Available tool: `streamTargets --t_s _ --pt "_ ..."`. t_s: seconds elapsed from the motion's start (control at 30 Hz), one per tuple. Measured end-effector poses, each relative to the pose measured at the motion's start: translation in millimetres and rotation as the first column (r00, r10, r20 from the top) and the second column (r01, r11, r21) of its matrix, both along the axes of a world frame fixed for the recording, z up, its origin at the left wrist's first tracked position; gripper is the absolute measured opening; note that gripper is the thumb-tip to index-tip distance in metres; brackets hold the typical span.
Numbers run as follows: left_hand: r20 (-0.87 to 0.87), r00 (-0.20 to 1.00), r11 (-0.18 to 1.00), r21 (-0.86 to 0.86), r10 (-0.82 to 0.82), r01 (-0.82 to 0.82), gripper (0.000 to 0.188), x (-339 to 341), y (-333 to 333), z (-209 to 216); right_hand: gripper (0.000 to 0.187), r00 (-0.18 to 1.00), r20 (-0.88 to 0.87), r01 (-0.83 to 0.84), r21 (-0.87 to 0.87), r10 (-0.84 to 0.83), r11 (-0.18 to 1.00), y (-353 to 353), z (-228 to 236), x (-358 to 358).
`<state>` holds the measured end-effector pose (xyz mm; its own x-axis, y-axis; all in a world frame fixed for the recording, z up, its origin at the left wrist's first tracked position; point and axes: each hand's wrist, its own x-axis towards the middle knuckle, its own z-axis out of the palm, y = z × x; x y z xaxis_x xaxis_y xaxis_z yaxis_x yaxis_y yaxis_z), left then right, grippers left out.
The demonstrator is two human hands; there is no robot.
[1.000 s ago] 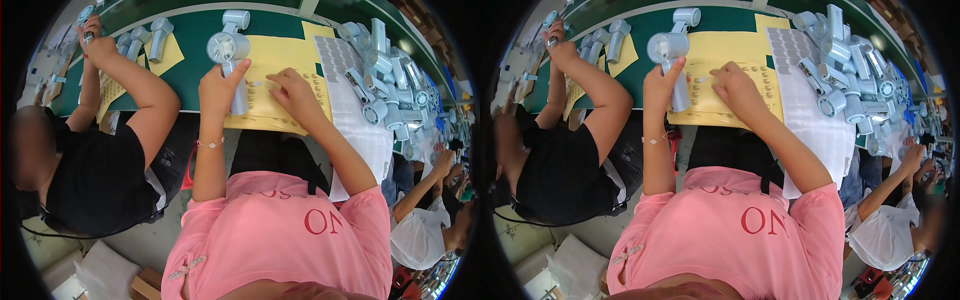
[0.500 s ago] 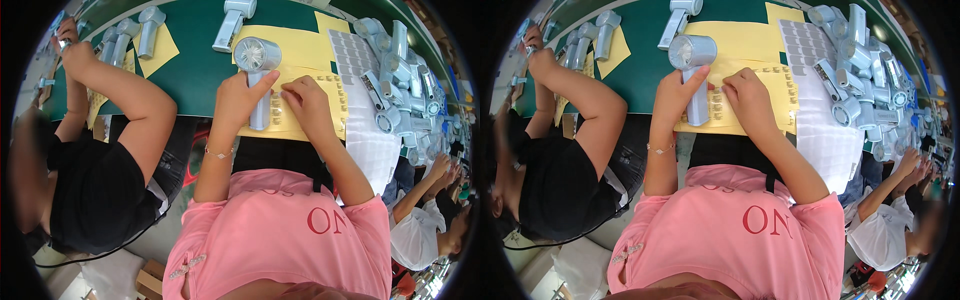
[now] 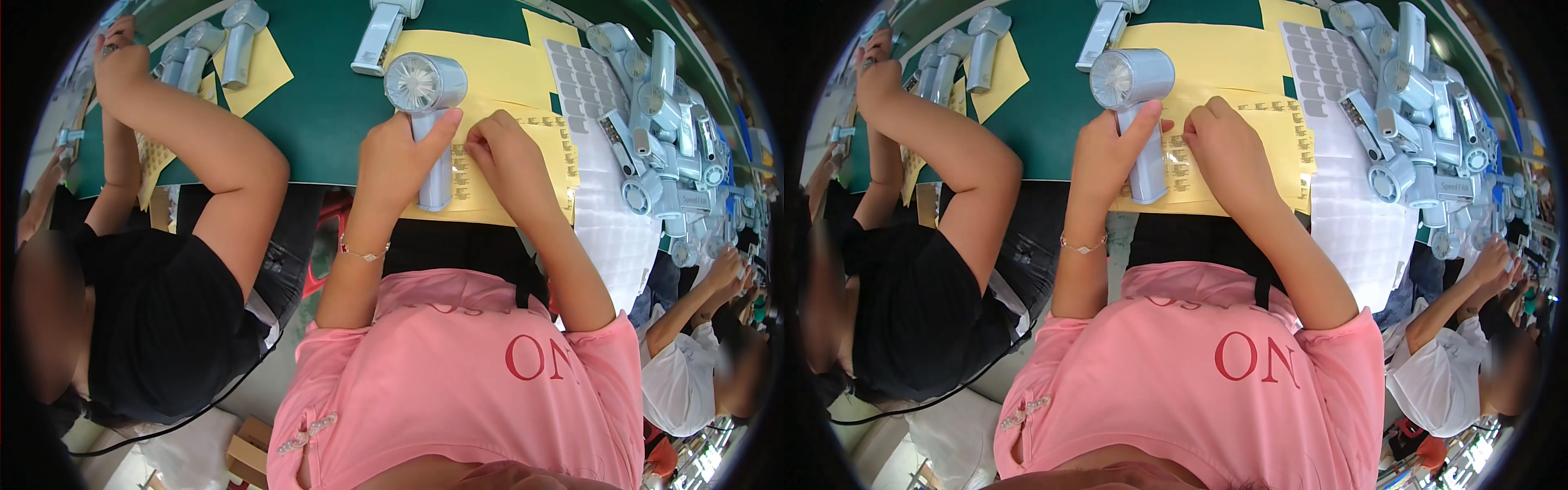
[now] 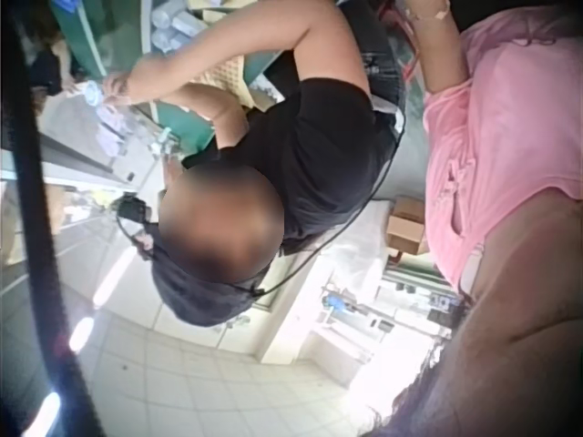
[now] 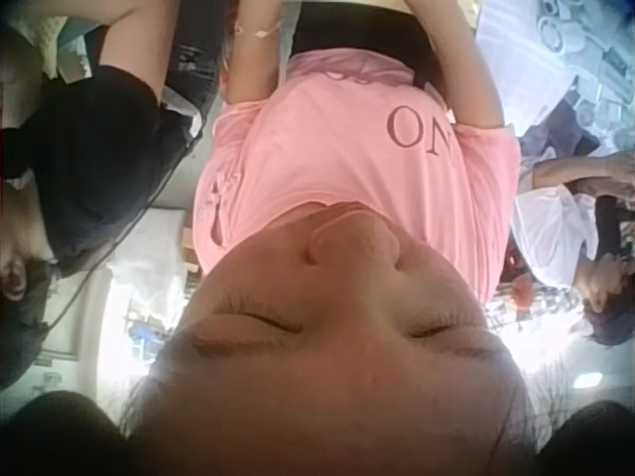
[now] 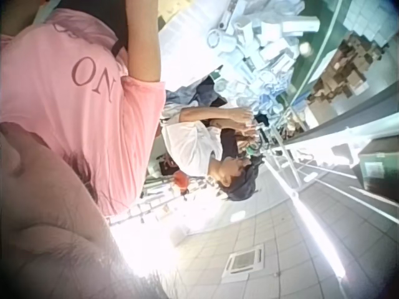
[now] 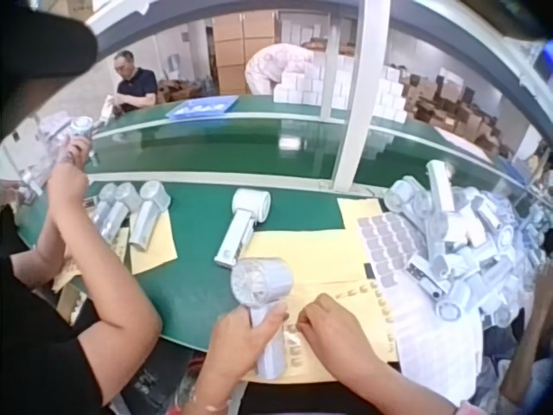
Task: Applying labels or stickers to portable hand fans at a factory assembly line.
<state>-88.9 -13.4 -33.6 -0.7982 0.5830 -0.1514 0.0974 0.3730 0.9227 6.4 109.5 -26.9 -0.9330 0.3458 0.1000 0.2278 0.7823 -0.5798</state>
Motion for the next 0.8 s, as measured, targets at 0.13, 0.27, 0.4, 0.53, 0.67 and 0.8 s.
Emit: streamTargets --t_s 0.13,0.27,0.4,0.53,0.67,0.8 --pt "-0.059 0.998 0.999 -0.049 -0.015 0.012 0.047 1.2 -0.1 4.9 0.009 0.991 -0.131 -0.041 -0.081 0.030 0.996 -8.2 6.6 19.9" --pt "-0.085 0.994 0.991 -0.121 -0.074 0.064 0.048 -1.4 -1.8 11.0 0.007 0.986 -0.004 0.128 -0.603 -0.164 0.787 -5.6 19.3 47.9" --pt "-0.052 0.997 0.997 -0.054 -0.055 0.052 0.049 -4.0 -7.1 17.8 0.007 0.959 -0.033 0.150 -0.780 -0.280 0.607 2.2 31.3 69.7" --pt "0.112 0.990 0.966 0.253 -0.090 0.059 0.055 -6.9 -13.0 26.2 0.009 0.965 -0.106 0.050 -0.824 -0.241 0.565 0.6 35.3 81.3" --pt "0.221 0.946 0.933 0.323 -0.237 0.158 0.051 -12.2 -19.3 33.3 0.008 0.965 -0.223 -0.125 -0.851 -0.136 0.511 -2.1 32.1 80.1" --pt "0.229 0.955 0.924 0.370 -0.187 0.093 0.052 -7.5 -18.2 35.4 0.008 0.972 -0.186 -0.092 -0.861 -0.140 0.501 -3.7 39.3 80.9"
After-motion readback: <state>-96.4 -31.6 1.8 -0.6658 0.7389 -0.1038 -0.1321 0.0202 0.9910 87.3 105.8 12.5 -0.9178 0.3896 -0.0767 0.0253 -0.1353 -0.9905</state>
